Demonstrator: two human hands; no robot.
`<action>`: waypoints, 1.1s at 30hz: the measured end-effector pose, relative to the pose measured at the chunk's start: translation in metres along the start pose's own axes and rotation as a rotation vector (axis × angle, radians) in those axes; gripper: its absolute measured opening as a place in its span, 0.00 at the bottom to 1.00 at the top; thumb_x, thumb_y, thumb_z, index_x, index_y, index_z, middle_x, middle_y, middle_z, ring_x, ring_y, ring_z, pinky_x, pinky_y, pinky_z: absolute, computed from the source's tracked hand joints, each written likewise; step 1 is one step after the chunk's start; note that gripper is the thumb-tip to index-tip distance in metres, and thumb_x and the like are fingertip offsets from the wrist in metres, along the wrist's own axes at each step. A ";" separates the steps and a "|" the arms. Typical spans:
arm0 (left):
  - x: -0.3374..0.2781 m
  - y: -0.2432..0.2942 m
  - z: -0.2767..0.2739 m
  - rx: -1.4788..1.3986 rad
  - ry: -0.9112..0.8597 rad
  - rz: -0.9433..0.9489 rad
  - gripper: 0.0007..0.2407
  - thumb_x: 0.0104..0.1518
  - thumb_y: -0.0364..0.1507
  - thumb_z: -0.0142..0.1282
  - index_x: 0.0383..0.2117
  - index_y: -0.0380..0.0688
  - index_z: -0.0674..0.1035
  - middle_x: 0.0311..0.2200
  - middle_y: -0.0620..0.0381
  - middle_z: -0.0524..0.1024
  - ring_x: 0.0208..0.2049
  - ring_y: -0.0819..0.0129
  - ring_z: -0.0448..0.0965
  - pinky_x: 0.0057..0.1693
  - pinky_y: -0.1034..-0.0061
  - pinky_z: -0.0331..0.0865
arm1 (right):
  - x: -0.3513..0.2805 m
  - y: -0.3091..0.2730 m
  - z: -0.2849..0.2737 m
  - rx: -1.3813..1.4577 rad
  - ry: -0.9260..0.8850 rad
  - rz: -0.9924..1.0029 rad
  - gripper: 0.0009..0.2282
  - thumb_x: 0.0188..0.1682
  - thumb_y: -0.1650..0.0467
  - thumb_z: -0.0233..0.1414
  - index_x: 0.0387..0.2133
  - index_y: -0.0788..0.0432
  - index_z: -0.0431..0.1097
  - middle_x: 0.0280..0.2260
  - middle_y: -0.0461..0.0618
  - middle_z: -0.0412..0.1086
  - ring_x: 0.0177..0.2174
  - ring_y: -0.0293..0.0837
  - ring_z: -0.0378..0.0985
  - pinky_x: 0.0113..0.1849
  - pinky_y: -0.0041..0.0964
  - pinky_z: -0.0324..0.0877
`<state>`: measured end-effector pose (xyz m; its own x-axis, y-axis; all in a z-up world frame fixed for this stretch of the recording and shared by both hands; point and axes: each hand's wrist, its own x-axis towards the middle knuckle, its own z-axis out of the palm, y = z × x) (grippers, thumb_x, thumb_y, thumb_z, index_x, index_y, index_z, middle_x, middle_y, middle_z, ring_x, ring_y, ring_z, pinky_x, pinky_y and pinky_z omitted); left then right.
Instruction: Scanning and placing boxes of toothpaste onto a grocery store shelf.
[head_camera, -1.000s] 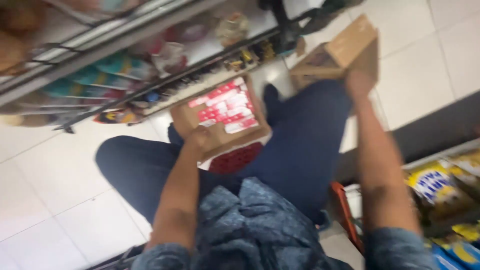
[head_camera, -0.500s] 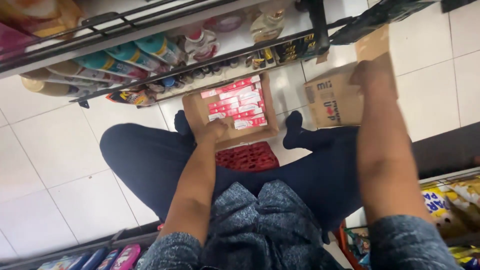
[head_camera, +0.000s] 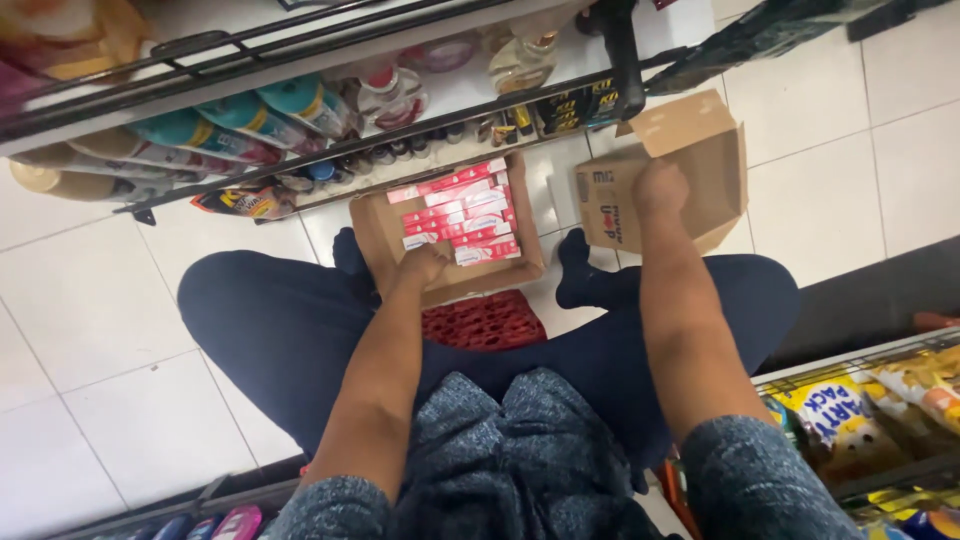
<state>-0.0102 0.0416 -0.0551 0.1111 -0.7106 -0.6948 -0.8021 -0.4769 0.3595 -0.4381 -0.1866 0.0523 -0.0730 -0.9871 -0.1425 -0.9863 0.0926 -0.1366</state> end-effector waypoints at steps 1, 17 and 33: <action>-0.004 0.004 -0.002 -0.008 0.002 -0.002 0.21 0.57 0.44 0.52 0.49 0.42 0.80 0.54 0.41 0.75 0.56 0.48 0.75 0.60 0.60 0.67 | 0.001 0.000 0.008 -0.004 0.000 -0.007 0.09 0.50 0.71 0.51 0.34 0.63 0.78 0.35 0.66 0.77 0.37 0.64 0.81 0.39 0.56 0.75; -0.029 0.053 -0.036 -0.096 0.002 -0.022 0.20 0.56 0.43 0.51 0.49 0.46 0.80 0.53 0.45 0.77 0.55 0.49 0.76 0.60 0.60 0.68 | -0.052 -0.034 0.101 0.048 -0.544 -0.083 0.24 0.45 0.59 0.56 0.48 0.64 0.73 0.50 0.68 0.73 0.52 0.63 0.74 0.53 0.50 0.69; -0.033 0.022 -0.029 -0.076 0.022 -0.073 0.22 0.53 0.44 0.54 0.48 0.41 0.79 0.51 0.41 0.76 0.54 0.47 0.76 0.59 0.59 0.70 | -0.075 -0.124 0.059 0.037 -0.462 -0.183 0.20 0.48 0.59 0.50 0.43 0.62 0.75 0.47 0.64 0.74 0.47 0.62 0.77 0.48 0.52 0.71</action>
<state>-0.0146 0.0397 -0.0059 0.1813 -0.6835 -0.7071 -0.7449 -0.5648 0.3550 -0.3014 -0.1165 0.0219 0.1821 -0.8273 -0.5314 -0.9704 -0.0638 -0.2331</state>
